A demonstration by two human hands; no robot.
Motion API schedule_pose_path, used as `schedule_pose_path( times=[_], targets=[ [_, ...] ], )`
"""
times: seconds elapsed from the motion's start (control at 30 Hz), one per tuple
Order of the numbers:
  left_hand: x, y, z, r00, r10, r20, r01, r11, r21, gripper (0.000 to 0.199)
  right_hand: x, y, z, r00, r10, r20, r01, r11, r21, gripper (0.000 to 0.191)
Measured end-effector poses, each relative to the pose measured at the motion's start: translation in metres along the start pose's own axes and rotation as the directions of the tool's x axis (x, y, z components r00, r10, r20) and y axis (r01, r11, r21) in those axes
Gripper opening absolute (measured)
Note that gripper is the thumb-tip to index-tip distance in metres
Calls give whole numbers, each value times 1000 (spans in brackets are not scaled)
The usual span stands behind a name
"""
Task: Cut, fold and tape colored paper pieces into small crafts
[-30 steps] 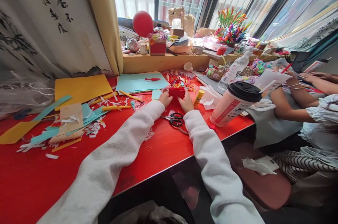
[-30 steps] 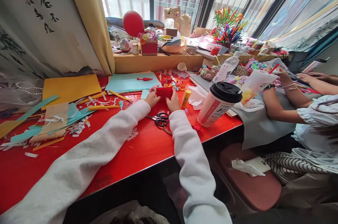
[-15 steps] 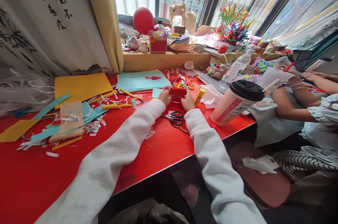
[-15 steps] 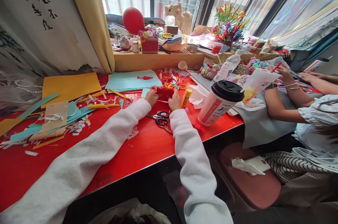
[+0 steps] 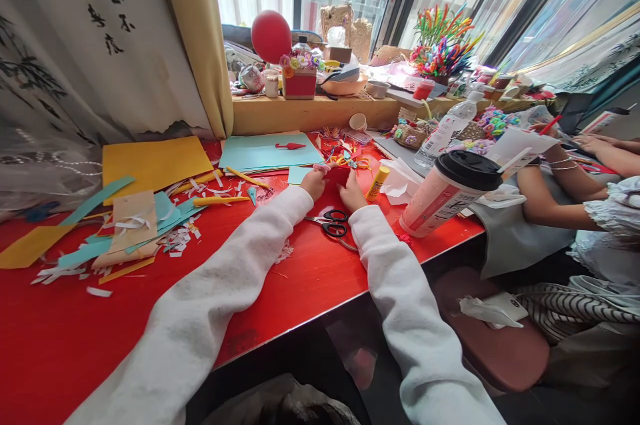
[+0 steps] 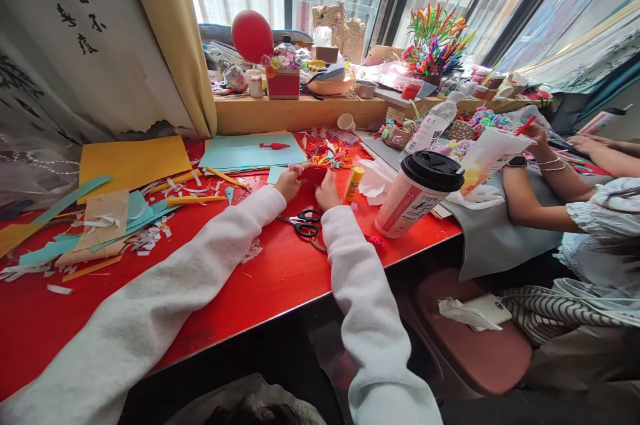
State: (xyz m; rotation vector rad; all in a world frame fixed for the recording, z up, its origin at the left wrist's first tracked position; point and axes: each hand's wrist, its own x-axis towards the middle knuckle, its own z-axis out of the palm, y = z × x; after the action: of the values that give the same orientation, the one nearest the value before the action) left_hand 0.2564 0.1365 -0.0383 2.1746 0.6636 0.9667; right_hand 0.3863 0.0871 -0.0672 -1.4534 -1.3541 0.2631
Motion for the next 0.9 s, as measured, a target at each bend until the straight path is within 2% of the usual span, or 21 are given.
schedule_pose_path(
  times=[0.2,0.43,0.5,0.6,0.63,0.77,0.9],
  targets=[
    [0,-4,0,999,38,-14,-38,999,-15,43,-3,-3,-5,989,147,-21,-147,989,-9,34],
    [0,-5,1,985,16,-171,-28,997,-71,31,2,-8,-7,987,142,-73,-131,982,136,27],
    [1,-6,1,978,-14,-207,-15,990,-142,28,5,-8,-7,986,154,-68,-139,972,188,32],
    [4,-9,0,978,-101,-184,39,948,-316,28,5,-8,-8,988,150,-27,-140,963,232,36],
    [5,-10,0,978,-112,-176,49,943,-328,29,4,-10,-8,989,144,-24,-134,963,235,35],
    [7,-11,2,977,-53,-207,21,988,-154,29,-1,-20,-12,983,132,-130,-107,977,187,30],
    [8,-12,6,994,-81,-79,72,991,-111,38,-2,-30,-15,968,21,-251,13,991,135,26]
  ],
)
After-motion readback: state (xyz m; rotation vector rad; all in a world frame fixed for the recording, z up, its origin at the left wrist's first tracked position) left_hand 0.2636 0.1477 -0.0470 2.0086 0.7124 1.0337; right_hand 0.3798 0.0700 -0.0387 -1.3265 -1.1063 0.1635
